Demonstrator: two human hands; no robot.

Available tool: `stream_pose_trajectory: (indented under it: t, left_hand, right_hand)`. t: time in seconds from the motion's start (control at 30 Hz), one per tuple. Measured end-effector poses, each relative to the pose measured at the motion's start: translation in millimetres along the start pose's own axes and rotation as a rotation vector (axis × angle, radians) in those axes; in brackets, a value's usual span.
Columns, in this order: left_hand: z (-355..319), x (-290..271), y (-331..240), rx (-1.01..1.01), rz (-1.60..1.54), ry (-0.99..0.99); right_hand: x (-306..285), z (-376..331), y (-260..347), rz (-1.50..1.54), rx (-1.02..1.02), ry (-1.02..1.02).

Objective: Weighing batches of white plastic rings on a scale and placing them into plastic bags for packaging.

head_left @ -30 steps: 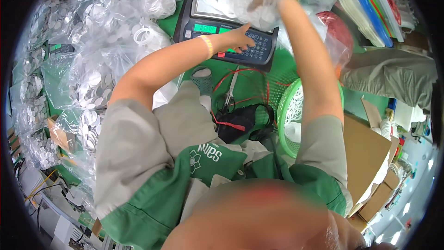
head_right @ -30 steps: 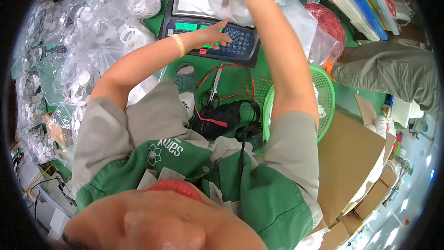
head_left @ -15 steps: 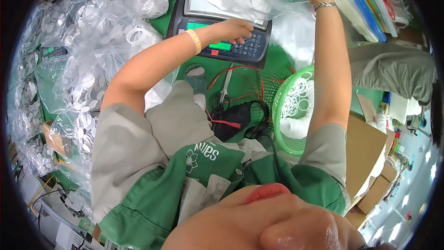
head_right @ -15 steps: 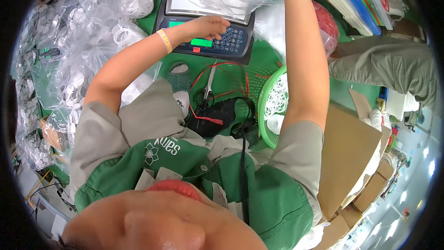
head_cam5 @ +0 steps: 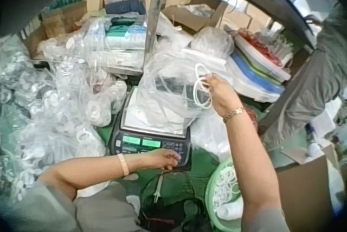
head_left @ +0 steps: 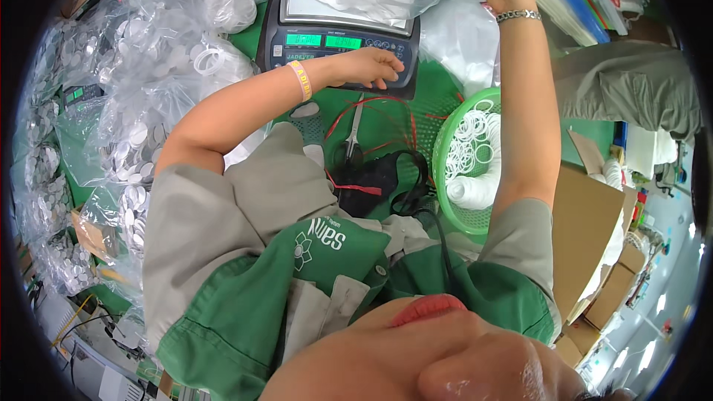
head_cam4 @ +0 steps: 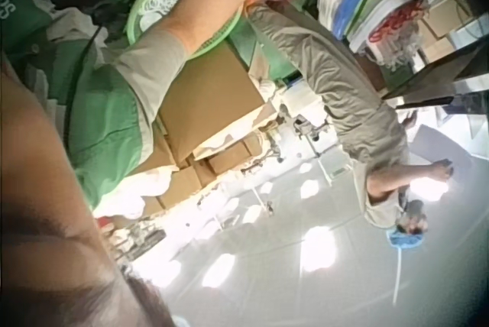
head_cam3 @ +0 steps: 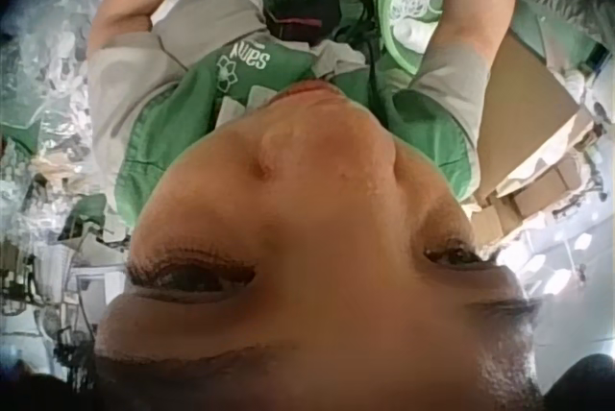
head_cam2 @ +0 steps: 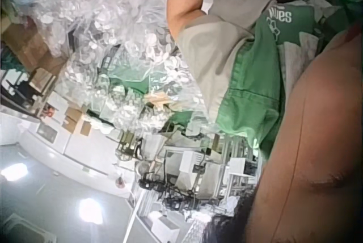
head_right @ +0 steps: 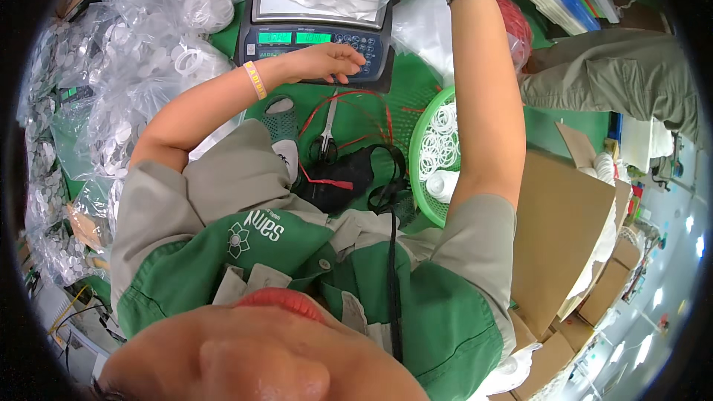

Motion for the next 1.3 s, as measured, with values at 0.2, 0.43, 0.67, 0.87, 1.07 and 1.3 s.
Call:
stream_pose_trajectory:
  t: [0.2, 0.43, 0.67, 0.87, 1.07, 1.3]
  left_hand:
    - [2, 5, 6, 0.006, 0.004, 0.044]
    - [-11, -10, 3, 0.058, 0.073, -0.055]
    - [-73, -110, -10, -0.047, 0.844, -0.779]
    - [-123, -170, -7, 0.086, 0.624, -1.084]
    - [-139, -155, -24, 0.161, 0.361, -1.072]
    - [-134, -148, -38, 0.333, 0.31, -0.996]
  right_hand:
    - [-16, -13, -3, 0.728, 0.123, -0.116]
    - [-66, -83, 7, 1.066, 0.257, -0.173]
    - [-177, -276, -80, -0.567, 0.459, -0.409]
    - [-215, -429, -150, -1.083, 0.753, -0.023]
    - [-208, -430, -154, -1.038, 0.736, 0.006]
    - [-201, -435, -164, -0.97, 0.77, 0.061]
Point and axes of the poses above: each hand's wrist, its own z-axis towards the middle knuckle, its own x-axis out of the palm, y = z × x, the point moved 2 cm from there along z, towards the middle knuckle, and after that the axes turned 15 degrees about -x, right-handed, at the moved point
